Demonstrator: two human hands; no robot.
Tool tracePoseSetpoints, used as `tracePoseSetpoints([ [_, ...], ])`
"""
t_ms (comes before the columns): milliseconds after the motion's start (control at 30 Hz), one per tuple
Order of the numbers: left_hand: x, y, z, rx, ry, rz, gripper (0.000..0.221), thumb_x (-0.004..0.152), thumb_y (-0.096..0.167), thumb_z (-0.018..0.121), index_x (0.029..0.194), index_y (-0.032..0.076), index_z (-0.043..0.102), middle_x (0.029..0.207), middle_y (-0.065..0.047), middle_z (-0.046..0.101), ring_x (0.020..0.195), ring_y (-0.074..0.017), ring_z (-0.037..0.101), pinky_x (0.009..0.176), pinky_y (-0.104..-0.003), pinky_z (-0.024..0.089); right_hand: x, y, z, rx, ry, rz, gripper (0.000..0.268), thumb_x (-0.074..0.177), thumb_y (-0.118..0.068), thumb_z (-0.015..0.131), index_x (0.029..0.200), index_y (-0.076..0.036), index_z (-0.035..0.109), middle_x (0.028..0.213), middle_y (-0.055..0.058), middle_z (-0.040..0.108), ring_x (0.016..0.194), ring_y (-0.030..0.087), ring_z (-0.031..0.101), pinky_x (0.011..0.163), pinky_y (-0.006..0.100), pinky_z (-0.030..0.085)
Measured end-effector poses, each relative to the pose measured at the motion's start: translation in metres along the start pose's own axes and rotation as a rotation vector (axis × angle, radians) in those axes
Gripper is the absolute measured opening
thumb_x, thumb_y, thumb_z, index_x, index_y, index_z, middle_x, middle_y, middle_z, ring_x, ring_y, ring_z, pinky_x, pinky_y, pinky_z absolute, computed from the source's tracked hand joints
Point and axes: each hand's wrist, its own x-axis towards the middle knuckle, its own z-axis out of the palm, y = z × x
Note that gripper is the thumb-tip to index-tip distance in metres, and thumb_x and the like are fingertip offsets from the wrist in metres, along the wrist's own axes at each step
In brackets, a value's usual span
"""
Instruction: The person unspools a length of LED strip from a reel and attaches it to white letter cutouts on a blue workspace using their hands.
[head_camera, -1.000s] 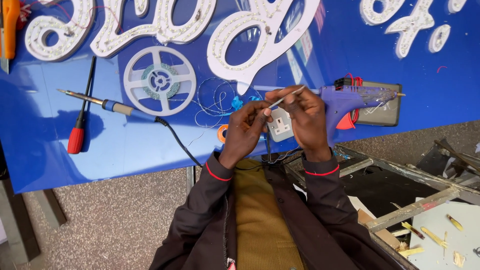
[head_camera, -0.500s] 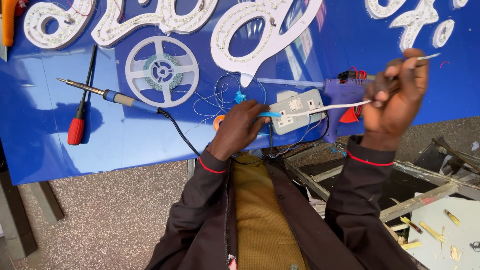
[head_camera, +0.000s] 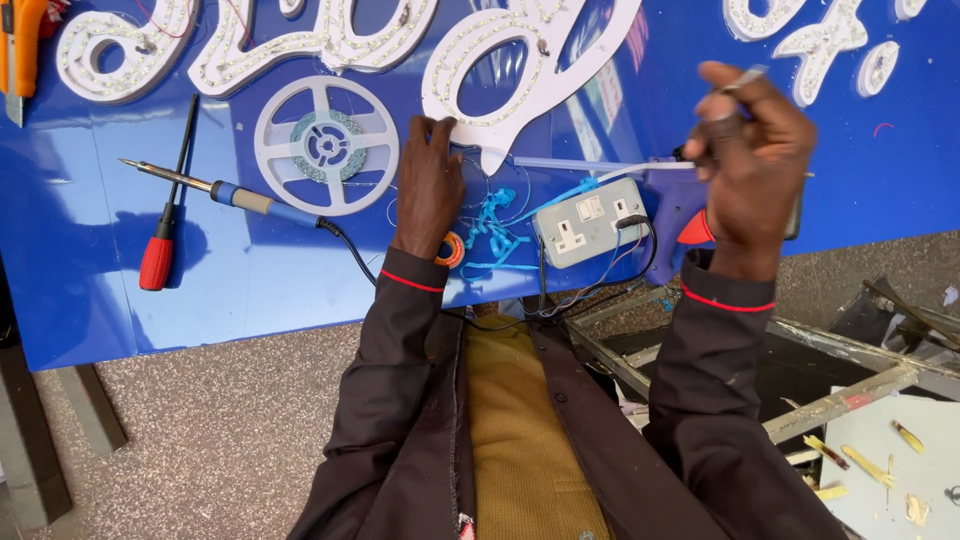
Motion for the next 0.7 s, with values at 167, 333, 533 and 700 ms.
tracePoseSetpoints([
  [167, -0.018, 0.014, -0.030, -0.252, -0.293, 0.170, 0.028, 0.103, -0.012, 0.055, 0.114, -0.002, 0.079, 0.105, -0.021, 0.071, 0.081, -0.0425, 0.068, 0.062, -0.052, 0.048, 0.007, -0.006, 0.050, -0.058, -0.294, 0.010, 0.050, 0.123, -0.028, 0.072, 0.166, -0.009, 0.057, 0.112, 0.003, 0.067, 0.084, 0.011, 0.069, 0.060, 0.020, 0.051],
  [333, -0.034, 0.032, -0.054, -0.301, -0.523, 0.142, 0.023, 0.108, 0.021, 0.061, 0.101, 0.011, 0.080, 0.088, -0.010, 0.077, 0.073, -0.0351, 0.067, 0.060, -0.050, 0.042, 0.015, 0.029, 0.119, -0.142, -0.562, -0.023, 0.030, 0.120, -0.034, 0.065, 0.138, -0.011, 0.065, 0.108, 0.006, 0.065, 0.085, 0.020, 0.074, 0.080, 0.034, 0.062],
  [533, -0.025, 0.013, -0.044, -0.138, -0.180, -0.099, 0.026, 0.113, 0.036, 0.070, 0.101, 0.013, 0.071, 0.081, -0.009, 0.071, 0.063, -0.0314, 0.063, 0.052, -0.047, 0.036, 0.020, 0.089, 0.198, -0.337, -0.686, 0.036, 0.018, 0.116, -0.029, 0.060, 0.127, -0.016, 0.068, 0.106, 0.005, 0.069, 0.078, 0.022, 0.078, 0.073, 0.042, 0.057],
  [700, -0.012, -0.004, -0.037, -0.178, 0.000, -0.056, 0.021, 0.116, 0.021, 0.063, 0.113, 0.003, 0.073, 0.106, -0.014, 0.066, 0.076, -0.0330, 0.064, 0.058, -0.047, 0.043, 0.017, 0.112, 0.217, -0.379, -0.597, 0.109, 0.013, 0.113, -0.018, 0.067, 0.125, -0.015, 0.067, 0.085, -0.001, 0.072, 0.071, 0.022, 0.076, 0.069, 0.044, 0.057],
])
